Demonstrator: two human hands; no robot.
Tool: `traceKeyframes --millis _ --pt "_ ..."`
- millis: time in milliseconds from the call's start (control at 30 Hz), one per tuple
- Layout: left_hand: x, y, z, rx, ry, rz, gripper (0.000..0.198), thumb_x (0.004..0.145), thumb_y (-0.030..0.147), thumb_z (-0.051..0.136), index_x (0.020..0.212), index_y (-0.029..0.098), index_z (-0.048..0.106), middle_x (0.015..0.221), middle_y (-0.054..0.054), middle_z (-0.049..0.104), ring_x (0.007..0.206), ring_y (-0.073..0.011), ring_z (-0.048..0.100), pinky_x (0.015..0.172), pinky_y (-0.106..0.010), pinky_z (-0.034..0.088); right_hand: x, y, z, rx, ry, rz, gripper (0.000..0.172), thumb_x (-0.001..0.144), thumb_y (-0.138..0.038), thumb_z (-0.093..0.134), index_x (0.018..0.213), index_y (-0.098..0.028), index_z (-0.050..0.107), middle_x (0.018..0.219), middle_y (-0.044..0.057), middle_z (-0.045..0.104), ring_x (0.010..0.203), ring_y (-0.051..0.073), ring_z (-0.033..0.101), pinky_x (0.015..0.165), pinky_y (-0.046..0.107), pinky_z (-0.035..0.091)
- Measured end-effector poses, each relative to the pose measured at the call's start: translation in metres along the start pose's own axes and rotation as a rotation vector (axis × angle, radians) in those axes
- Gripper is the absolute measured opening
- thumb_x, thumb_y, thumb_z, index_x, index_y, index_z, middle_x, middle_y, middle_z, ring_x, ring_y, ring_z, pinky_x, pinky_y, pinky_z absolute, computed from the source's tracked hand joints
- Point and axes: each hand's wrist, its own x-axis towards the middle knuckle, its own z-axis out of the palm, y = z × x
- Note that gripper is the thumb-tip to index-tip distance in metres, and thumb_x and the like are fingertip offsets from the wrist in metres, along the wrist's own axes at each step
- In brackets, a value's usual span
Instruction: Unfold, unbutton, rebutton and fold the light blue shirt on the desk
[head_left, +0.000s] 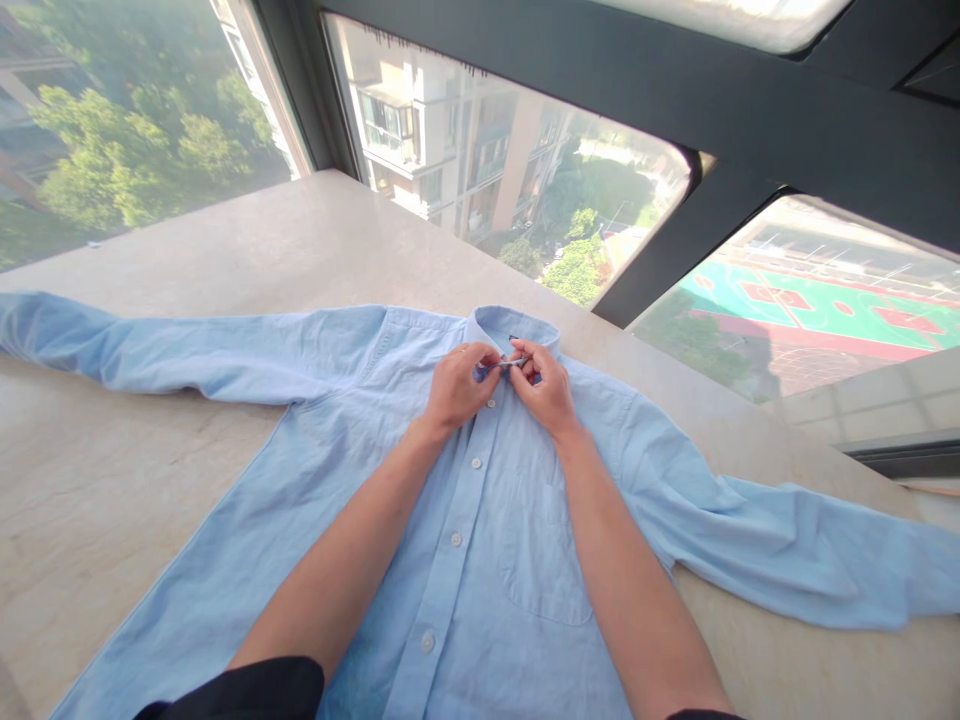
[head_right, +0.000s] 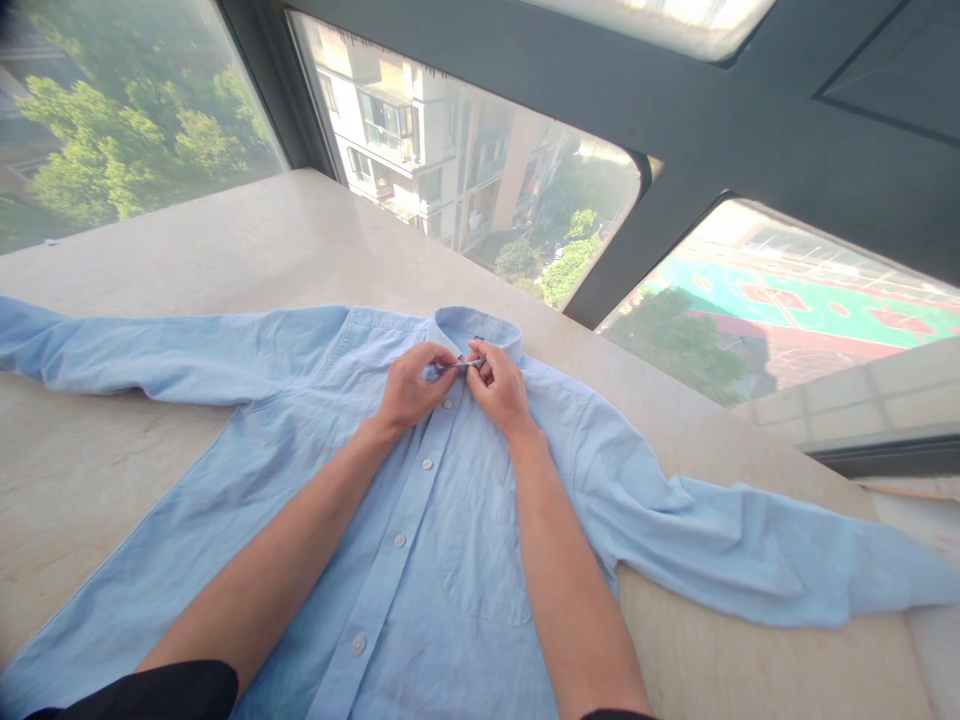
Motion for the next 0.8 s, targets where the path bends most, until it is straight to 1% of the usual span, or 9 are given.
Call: traceKeyframes --millis 133,200,300,400,533,700,800 --pt "0.004 0.0 -0.001 -0.118 -0.022 -0.081 0.009 0.079 0.014 0.06 0.085 0.02 0.063 0.083 0.0 0.069 0.08 -0.014 0.064 0.078 -0.027 0.051 0.001 0.001 -0.001 0.118 0.02 0.055 0.032 0.083 -0.026 0.061 0.114 -0.022 0.058 0.106 0.004 0.064 0.062 0.01 0.055 0.06 0.026 0.048" --pt "0.005 0.001 -0.002 -0.156 -0.035 -0.124 0.011 0.077 0.012 0.06 0.084 0.02 0.063 0.082 0.0 0.07 0.079 -0.0137 0.065 0.078 -0.027 0.051 0.001 0.0 -0.003 0.124 -0.004 0.035 0.029 0.082 -0.025 0.062 0.11 -0.022 0.06 0.109 0.005 0.063 0.06 0.009 0.055 0.06 0.026 0.048" --pt "0.006 0.0 -0.002 -0.215 -0.041 -0.141 0.009 0.076 0.012 0.06 0.082 0.019 0.063 0.08 0.0 0.069 0.077 -0.0133 0.064 0.076 -0.026 0.051 0.003 -0.005 -0.007 0.027 -0.084 -0.017 0.026 0.08 -0.02 0.061 0.106 -0.021 0.063 0.106 0.004 0.065 0.056 0.008 0.051 0.065 0.028 0.049" --pt "0.006 -0.001 -0.001 -0.281 -0.042 -0.148 0.006 0.076 0.014 0.061 0.08 0.018 0.062 0.078 0.0 0.068 0.074 -0.0131 0.064 0.073 -0.026 0.051 0.004 -0.009 -0.009 -0.06 -0.123 -0.012 0.028 0.08 -0.016 0.06 0.107 -0.022 0.064 0.097 0.002 0.069 0.052 0.009 0.049 0.067 0.028 0.05" --pt "0.005 -0.003 0.001 -0.347 -0.02 -0.173 0.005 0.076 0.015 0.062 0.079 0.019 0.06 0.077 0.0 0.067 0.073 -0.0136 0.064 0.071 -0.026 0.051 0.005 -0.011 -0.009 -0.13 -0.108 -0.046 0.03 0.08 -0.017 0.06 0.109 -0.022 0.064 0.098 0.003 0.069 0.055 0.01 0.052 0.066 0.028 0.05" --pt "0.005 -0.004 0.003 -0.38 0.009 -0.171 0.007 0.074 0.014 0.063 0.077 0.019 0.059 0.074 0.001 0.066 0.07 -0.013 0.062 0.068 -0.026 0.048 0.004 -0.011 -0.008 -0.113 -0.099 -0.112 0.03 0.081 -0.015 0.056 0.109 -0.023 0.065 0.096 0.003 0.068 0.058 0.012 0.053 0.066 0.028 0.05" --pt "0.006 -0.005 0.003 -0.373 0.004 -0.17 0.007 0.075 0.015 0.063 0.076 0.019 0.059 0.074 0.001 0.066 0.071 -0.0131 0.062 0.068 -0.026 0.048 0.004 -0.01 -0.007 -0.13 -0.112 -0.115 0.033 0.081 -0.013 0.055 0.11 -0.023 0.066 0.096 0.003 0.068 0.059 0.013 0.055 0.068 0.029 0.051"
